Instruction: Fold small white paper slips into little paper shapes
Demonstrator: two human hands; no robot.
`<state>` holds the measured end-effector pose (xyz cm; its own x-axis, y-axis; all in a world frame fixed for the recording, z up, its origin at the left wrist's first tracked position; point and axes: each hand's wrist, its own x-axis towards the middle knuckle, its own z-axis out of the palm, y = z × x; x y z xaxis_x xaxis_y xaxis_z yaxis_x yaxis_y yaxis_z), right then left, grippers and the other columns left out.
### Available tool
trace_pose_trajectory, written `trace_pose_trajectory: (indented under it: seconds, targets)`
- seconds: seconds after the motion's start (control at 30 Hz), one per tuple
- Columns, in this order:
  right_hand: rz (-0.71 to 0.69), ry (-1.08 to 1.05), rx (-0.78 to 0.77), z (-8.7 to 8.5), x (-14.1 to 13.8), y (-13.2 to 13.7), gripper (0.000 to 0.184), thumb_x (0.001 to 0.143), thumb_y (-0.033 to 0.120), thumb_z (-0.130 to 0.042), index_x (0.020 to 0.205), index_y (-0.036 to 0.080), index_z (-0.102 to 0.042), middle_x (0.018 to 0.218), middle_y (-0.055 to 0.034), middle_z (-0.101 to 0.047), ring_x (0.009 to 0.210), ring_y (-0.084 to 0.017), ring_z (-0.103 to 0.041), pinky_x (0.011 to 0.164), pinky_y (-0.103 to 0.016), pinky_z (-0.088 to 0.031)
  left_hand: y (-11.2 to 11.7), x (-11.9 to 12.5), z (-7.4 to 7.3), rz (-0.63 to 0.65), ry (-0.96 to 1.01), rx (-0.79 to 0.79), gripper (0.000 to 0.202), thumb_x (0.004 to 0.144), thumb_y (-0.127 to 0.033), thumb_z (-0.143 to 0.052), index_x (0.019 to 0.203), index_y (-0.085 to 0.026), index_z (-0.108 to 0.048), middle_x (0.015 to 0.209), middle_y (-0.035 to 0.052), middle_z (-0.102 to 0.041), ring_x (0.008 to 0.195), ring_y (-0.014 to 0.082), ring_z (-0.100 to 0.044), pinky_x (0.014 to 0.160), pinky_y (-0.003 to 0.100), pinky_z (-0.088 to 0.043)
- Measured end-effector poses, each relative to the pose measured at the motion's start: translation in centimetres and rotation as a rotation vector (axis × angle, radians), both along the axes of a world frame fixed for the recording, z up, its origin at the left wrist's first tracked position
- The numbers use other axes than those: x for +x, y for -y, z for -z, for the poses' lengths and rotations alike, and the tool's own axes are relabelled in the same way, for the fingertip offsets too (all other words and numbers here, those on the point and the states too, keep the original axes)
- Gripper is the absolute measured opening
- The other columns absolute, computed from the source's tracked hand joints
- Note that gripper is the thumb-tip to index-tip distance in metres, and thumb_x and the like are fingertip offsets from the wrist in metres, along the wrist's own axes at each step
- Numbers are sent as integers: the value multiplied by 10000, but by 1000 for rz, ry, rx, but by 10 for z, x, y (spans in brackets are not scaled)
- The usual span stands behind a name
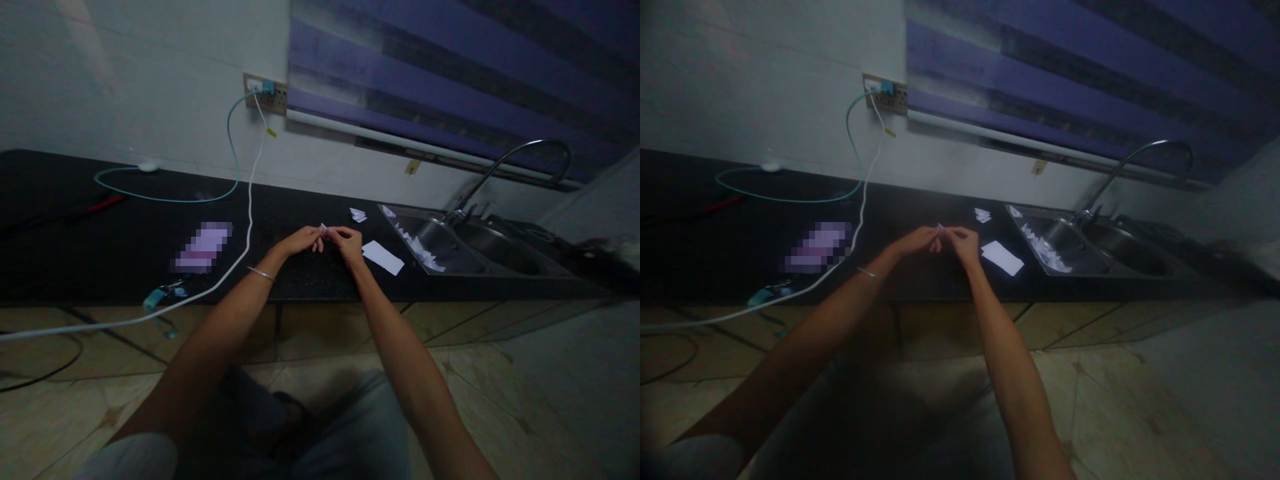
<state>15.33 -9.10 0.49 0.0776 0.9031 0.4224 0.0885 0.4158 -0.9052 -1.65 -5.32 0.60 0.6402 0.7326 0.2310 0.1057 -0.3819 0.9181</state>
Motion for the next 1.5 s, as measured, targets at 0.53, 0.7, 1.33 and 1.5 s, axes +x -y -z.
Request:
trace_pose_trajectory:
  seconds: [0.53,0.7,1.33,1.5]
  targets:
    - [-108,184,26,-7,-6,6,323,705,456,-763,815,156,-717,785,-62,-710,709,-183,-641,723,-329,-503,5,-1,-5,-82,-20,9,537,995,-495,-368,723,-102,-614,602,41,-633,481,78,-529,473,175,-373]
    - [-121,181,6,-8,-7,7,312,713,465,-750,796,169,-698,768,-55,-709,694,-182,-644,706,-326,-509,8,-1,-8,-94,-12,-5,525,992,-483,-393,708,-103,-618,578,32,-621,476,79,-528,466,178,-363]
    - [59,398,90,-2,-7,2,183,742,299,-615,831,153,-681,785,-52,-680,718,-186,-628,702,-319,-499,9,-4,-20,-75,10,-212,511,965,-473,-461,719,-75,-668,569,64,-657,455,90,-581,437,181,-323]
    - [157,481,156,0,-8,4,160,745,249,-571,844,165,-664,775,-32,-656,712,-174,-599,704,-304,-484,14,-4,-21,-72,17,-192,450,899,-510,-579,813,-77,-668,574,37,-641,474,87,-581,432,174,-304]
